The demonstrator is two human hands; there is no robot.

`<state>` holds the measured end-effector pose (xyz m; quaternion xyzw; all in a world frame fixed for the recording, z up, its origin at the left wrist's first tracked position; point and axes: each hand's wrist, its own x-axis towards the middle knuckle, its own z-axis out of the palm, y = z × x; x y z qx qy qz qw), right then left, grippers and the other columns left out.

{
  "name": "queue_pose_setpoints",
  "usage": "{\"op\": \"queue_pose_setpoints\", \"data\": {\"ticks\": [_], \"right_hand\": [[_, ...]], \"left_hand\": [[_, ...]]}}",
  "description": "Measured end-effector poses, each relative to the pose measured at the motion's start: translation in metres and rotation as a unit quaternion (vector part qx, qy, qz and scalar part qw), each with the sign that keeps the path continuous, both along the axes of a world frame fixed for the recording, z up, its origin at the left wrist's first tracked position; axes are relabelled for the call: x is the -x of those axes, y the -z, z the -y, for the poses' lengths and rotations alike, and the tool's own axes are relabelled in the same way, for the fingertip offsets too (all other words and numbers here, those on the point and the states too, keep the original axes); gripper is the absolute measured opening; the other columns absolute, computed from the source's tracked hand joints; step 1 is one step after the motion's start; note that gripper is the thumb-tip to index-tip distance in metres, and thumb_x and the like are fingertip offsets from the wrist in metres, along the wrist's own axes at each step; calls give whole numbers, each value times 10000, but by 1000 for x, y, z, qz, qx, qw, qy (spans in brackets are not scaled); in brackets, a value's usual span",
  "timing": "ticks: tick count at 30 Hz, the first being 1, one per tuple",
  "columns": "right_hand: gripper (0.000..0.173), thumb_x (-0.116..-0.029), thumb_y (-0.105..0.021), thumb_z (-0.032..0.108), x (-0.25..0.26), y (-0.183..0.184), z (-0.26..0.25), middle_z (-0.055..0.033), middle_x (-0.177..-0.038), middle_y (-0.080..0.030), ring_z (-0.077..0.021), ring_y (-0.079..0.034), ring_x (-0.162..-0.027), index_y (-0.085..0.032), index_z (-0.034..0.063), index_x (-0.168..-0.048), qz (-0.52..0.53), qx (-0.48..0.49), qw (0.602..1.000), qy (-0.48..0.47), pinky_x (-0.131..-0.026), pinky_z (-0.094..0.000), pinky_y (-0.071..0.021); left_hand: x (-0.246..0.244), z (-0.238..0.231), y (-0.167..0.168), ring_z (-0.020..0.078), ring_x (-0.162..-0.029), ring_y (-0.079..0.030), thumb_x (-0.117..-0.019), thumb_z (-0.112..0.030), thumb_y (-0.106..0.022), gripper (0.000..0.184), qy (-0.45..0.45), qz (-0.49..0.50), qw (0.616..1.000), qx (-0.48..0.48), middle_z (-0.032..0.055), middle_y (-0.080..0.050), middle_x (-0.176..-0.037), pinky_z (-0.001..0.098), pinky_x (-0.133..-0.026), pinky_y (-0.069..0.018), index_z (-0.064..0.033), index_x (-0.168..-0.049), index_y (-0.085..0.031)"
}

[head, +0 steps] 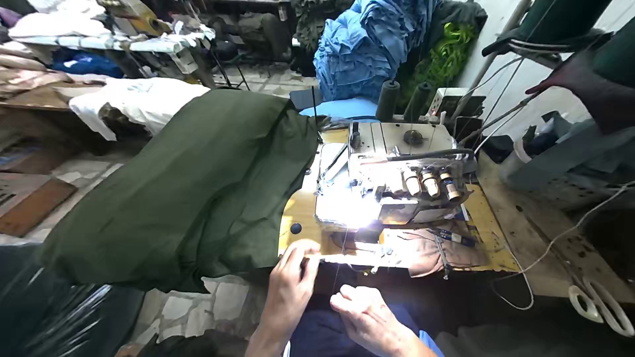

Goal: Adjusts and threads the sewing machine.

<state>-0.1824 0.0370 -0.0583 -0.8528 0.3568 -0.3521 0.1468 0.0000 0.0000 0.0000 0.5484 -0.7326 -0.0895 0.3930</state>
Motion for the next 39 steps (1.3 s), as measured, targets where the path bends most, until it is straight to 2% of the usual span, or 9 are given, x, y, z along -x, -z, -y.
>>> {"op": "queue_pose_setpoints", "data": {"ticks": [3,6,10,14,19,22,31,34,39], "right_hand": [[108,-900,-579,89,8,-5,-1,-43,-662,-528,-179,-548,-522,-658,103,-830,25,-6,999,-28,-437,-319,-441],[145,-928,-546,111,10,-2,-5,-29,-652,-518,-158,-527,-514,-654,115,-831,52,8,998,-17,-436,-295,-429],[124,-924,-564,95,12,-6,-3,-44,-713,-579,-169,-589,-561,-678,104,-876,42,-20,999,14,-454,-315,-480],[251,-961,-525,89,27,-66,34,-75,-874,-750,-162,-707,-683,-728,-1,-1077,49,13,981,188,-588,-334,-584],[226,-885,-646,88,28,-105,97,-214,-682,-664,-382,-702,-642,-700,-123,-949,-67,63,926,365,-585,-499,-549],[143,-854,-669,62,18,-94,112,-192,-609,-630,-367,-686,-581,-698,-71,-810,-97,122,894,420,-504,-481,-506],[134,-824,-650,80,19,-96,98,-152,-576,-598,-326,-646,-534,-683,-43,-783,-65,134,910,387,-482,-442,-465],[228,-949,-569,137,21,-80,76,-96,-583,-614,-232,-611,-502,-732,-13,-898,-13,128,925,356,-471,-350,-464],[192,-974,-574,97,30,-70,76,-98,-686,-680,-144,-637,-559,-700,-40,-1021,70,95,930,348,-525,-263,-509]], "left_hand": [[53,44,-38,94,-680,-654,-1003,-166,-598,236,11,-59,998,-31,109,-728,-912,226,-646,-552,9,-1082,-736],[77,65,-62,167,-842,-652,-979,-176,-637,226,5,-78,977,-196,127,-694,-900,339,-808,-527,29,-1024,-718],[75,73,-44,199,-884,-659,-960,-120,-634,197,-8,-110,981,-159,158,-694,-907,370,-850,-531,57,-993,-713],[71,72,-33,256,-846,-715,-1003,-159,-560,263,-29,-58,994,-87,165,-726,-873,432,-799,-568,22,-973,-749],[76,70,-38,303,-927,-719,-1005,-149,-565,256,-35,-52,993,-100,196,-732,-932,472,-859,-558,31,-1020,-747],[78,70,-37,288,-898,-718,-984,-124,-596,215,-41,-58,994,-86,184,-728,-916,454,-832,-566,31,-1008,-743],[81,70,-35,291,-819,-723,-940,-103,-659,185,-54,-69,995,-55,179,-725,-866,460,-777,-579,45,-1029,-724],[81,70,-34,300,-805,-714,-932,-94,-657,168,-57,-63,995,-51,183,-712,-844,467,-755,-571,45,-1000,-724],[81,71,-31,253,-758,-697,-900,-68,-669,132,-51,-90,993,-48,155,-694,-792,416,-721,-568,43,-945,-724]]}}
